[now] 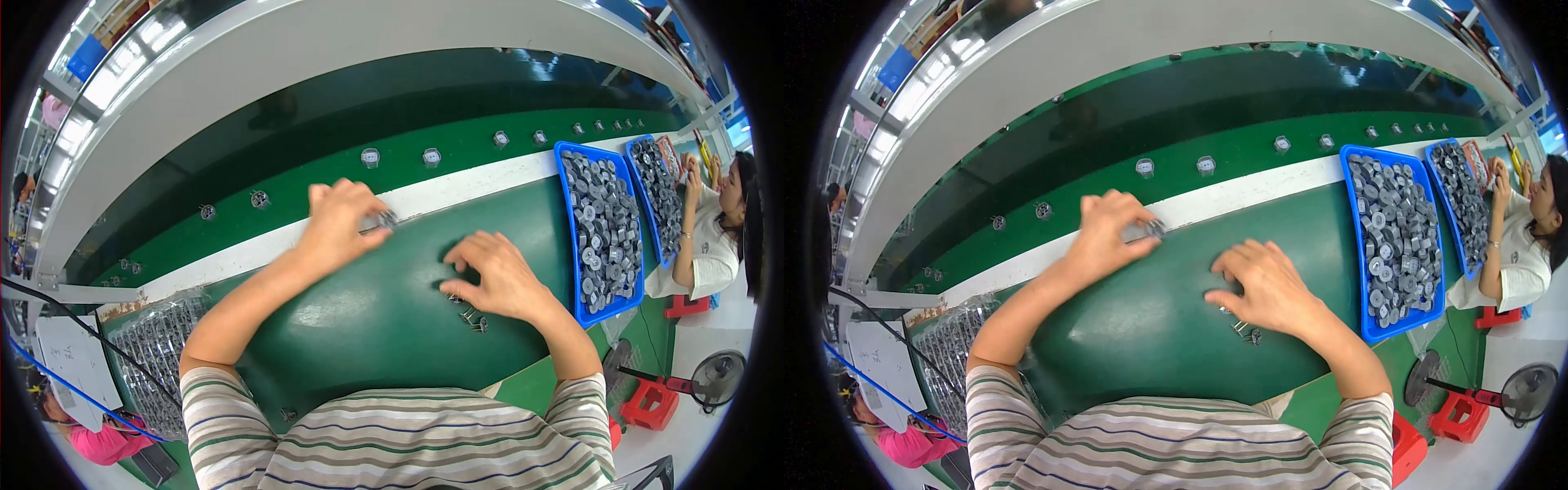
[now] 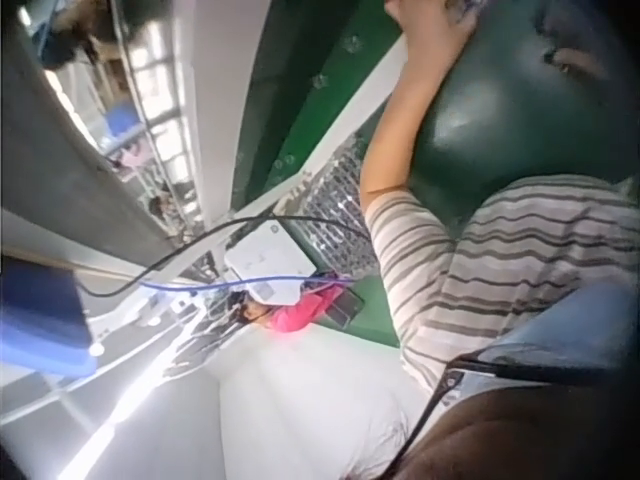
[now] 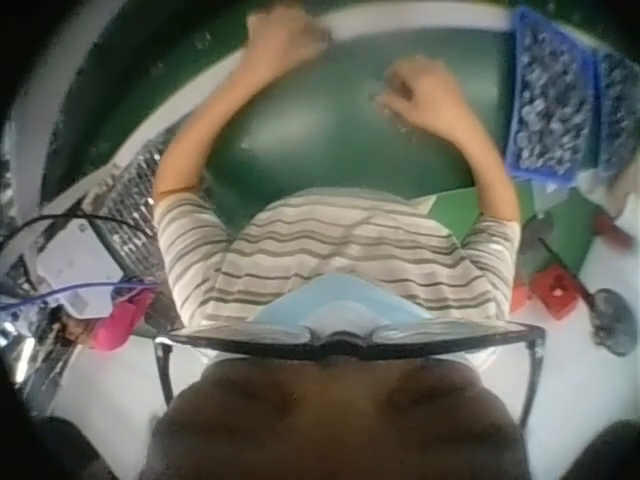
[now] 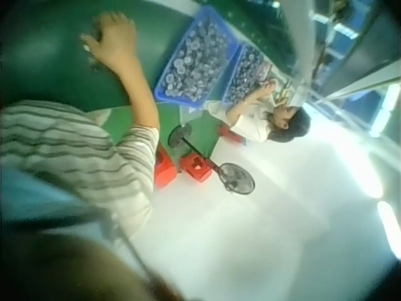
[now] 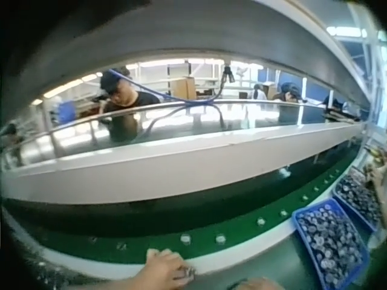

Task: The person assembles components by inserting metal pins into plastic housings by hand, dumps additional pins from a plastic blister tray onto the workbench, and places the assembled components onto the conveyor line.

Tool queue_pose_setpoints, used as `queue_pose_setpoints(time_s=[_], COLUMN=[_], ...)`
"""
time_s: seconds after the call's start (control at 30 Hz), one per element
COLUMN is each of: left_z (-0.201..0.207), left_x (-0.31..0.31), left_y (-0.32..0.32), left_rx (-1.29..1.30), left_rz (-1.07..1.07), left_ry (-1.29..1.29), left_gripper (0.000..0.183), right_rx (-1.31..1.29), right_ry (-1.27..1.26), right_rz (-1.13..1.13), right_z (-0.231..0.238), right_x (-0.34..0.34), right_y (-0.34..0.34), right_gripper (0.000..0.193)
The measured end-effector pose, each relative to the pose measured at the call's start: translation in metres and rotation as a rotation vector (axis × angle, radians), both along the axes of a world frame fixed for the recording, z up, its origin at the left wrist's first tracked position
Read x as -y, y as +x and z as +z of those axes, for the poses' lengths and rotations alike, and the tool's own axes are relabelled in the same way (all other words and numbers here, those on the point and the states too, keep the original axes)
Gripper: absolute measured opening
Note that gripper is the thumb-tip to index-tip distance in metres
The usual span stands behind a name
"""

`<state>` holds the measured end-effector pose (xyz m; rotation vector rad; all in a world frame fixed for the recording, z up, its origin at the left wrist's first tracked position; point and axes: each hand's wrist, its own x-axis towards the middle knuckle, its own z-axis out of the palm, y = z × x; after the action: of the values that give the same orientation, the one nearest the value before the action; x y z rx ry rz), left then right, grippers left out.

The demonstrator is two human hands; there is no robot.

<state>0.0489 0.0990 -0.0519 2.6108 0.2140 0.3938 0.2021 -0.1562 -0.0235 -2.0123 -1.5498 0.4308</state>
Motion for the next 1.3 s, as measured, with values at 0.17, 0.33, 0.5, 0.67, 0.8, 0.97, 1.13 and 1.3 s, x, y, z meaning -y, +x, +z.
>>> queue_pose_setpoints(time_s=[0.17,0.33,0.5,0.67,0.8,0.97,1.13,1.3], left_z=[-0.007,-0.007,-0.005,-0.007,0.008,0.001,-0.014,-0.025], left_x=[-0.082,-0.091,-0.065,-0.062,-0.021,0.03,0.041,0.048], left_y=[-0.003,0.008,0.035,0.05,0.052,0.037,0.028,0.028], left_rx=[-0.097,-0.277,-0.035,-0.093,0.067,-0.044,-0.035,0.06], left_rz=[0.348,0.426,0.265,0.207,0.008,-0.21,-0.202,-0.204], left_ry=[0.074,0.095,0.236,0.263,0.14,-0.068,-0.118,-0.134], left_gripper=[0.022,0.034,0.041,0.027,0.02,0.022,0.025,0.034], right_rx=[-0.19,-0.27,-0.036,-0.036,-0.048,0.055,-0.007,0.06], right_ry=[-0.05,0.037,0.062,0.102,0.053,0.077,0.124,0.06], right_rz=[-0.069,-0.366,-0.359,0.009,-0.035,0.164,0.157,0.136], right_z=[-0.012,-0.031,-0.036,-0.02,-0.023,-0.023,-0.009,-0.013], right_x=[0.009,0.001,0.006,0.014,0.018,0.015,0.014,0.02], right_y=[-0.004,0.017,0.034,0.05,0.045,0.029,0.013,0.002], right_gripper=[0.015,0.012,0.012,0.027,0.031,0.02,0.014,0.018])
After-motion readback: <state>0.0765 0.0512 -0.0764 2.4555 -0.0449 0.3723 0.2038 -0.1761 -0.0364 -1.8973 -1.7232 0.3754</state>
